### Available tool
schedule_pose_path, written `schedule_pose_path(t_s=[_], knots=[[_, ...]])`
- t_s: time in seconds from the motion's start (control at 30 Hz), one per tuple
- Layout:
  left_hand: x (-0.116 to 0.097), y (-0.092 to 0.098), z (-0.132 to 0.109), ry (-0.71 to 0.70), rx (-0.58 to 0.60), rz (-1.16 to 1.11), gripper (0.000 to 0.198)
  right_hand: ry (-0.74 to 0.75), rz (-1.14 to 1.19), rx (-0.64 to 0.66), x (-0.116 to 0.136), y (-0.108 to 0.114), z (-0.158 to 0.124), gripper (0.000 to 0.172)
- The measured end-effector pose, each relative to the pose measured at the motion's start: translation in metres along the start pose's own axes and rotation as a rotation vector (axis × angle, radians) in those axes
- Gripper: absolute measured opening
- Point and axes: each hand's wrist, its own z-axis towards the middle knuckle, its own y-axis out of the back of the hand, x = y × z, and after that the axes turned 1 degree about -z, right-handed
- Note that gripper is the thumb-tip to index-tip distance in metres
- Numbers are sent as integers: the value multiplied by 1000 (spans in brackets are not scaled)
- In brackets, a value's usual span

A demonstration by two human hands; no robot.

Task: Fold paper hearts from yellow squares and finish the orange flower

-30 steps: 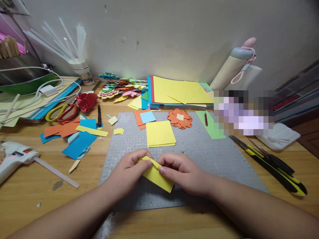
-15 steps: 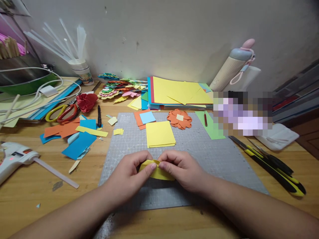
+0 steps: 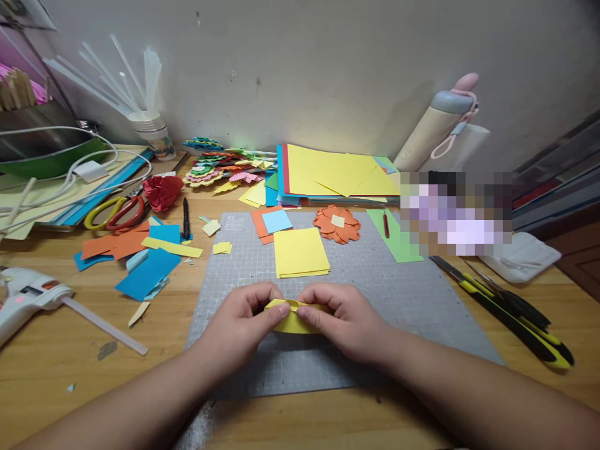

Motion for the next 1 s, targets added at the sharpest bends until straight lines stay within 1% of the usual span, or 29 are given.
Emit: schedule_pose_path(t_s=[0.07,0.13,0.2,0.3,0.37,0.4,0.5,0.63,0.83,1.0], knots=[[-1,0,-1,-21,1,43,28,5,-22,-7,0,0,0,16],[-1,0,-2,-51,-9,110,28,-23,12,-8,1,0,0,16],[-2,0,-3,-80,-19,186,29,-99,146,19,1,-1,1,19],[-3,0,-5,-120,-21,266,31,-267,442,115,0,-3,3,25],[-4,-1,-5,-118,-19,267,30,-321,516,146,0,-2,4,27],[-4,-1,-5,-105,-21,246,30,-314,496,136,-1,-2,4,26],[-3,-2,-3,-43,-44,135,28,-224,408,72,-3,-1,4,19],[-2,0,0,-24,-57,38,27,-185,451,63,-5,-1,4,16],[-2,0,-1,-52,-46,93,28,-162,369,-12,1,0,5,17],[-3,0,-1,-50,-26,124,28,-172,368,-5,1,-1,3,19]])
